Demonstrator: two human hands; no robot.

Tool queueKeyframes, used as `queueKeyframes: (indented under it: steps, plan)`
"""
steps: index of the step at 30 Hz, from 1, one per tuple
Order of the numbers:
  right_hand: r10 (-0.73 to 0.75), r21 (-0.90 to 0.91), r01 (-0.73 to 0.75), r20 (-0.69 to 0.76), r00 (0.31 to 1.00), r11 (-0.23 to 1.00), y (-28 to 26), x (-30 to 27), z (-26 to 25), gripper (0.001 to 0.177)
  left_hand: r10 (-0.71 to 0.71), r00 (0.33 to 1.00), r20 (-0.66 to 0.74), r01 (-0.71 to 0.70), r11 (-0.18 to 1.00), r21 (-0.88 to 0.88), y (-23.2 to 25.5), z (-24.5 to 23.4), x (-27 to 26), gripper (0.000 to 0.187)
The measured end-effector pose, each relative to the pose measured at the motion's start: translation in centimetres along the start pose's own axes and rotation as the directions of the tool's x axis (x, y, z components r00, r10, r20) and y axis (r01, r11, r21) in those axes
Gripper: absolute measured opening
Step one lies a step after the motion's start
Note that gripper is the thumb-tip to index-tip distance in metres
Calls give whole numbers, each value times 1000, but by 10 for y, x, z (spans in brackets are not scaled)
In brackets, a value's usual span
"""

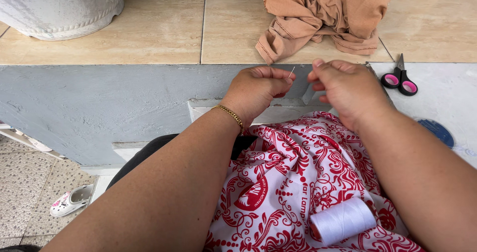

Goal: The person sews a seam on a tan garment resting on their lap using a needle and thread, pulling stitches taut by hand. They cut the thread with scissors, stretch and check the sewn fabric, then unwind thread from the spool and re-thread the needle.

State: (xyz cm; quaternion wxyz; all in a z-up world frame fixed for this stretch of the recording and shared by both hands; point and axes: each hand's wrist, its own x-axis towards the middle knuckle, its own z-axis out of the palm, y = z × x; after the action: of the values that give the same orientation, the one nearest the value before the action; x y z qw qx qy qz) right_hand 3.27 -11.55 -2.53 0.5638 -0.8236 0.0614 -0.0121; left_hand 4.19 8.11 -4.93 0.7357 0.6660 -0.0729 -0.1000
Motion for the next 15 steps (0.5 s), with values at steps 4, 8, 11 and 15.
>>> queueKeyframes:
  steps: [4, 8, 11, 15]
  plan:
    - [-213, -186, 220, 58, 975, 958, 16, -14, 16, 24, -6, 1000, -11, 5, 1000, -27, -1, 1, -1, 21]
    - [-181, -219, 189, 57, 982, 957, 14, -17, 11, 21, -42, 999, -17, 42, 999, 15, 1, 2, -5, 21]
    - [-106, -39, 106, 12, 994, 994, 12, -15, -4, 20, -60, 998, -27, 62, 997, 49, 5, 3, -7, 22]
    - [-96, 22, 97, -55, 994, 995, 19, -6, -68, 17, -46, 999, -13, 46, 999, 11, 9, 6, -10, 21]
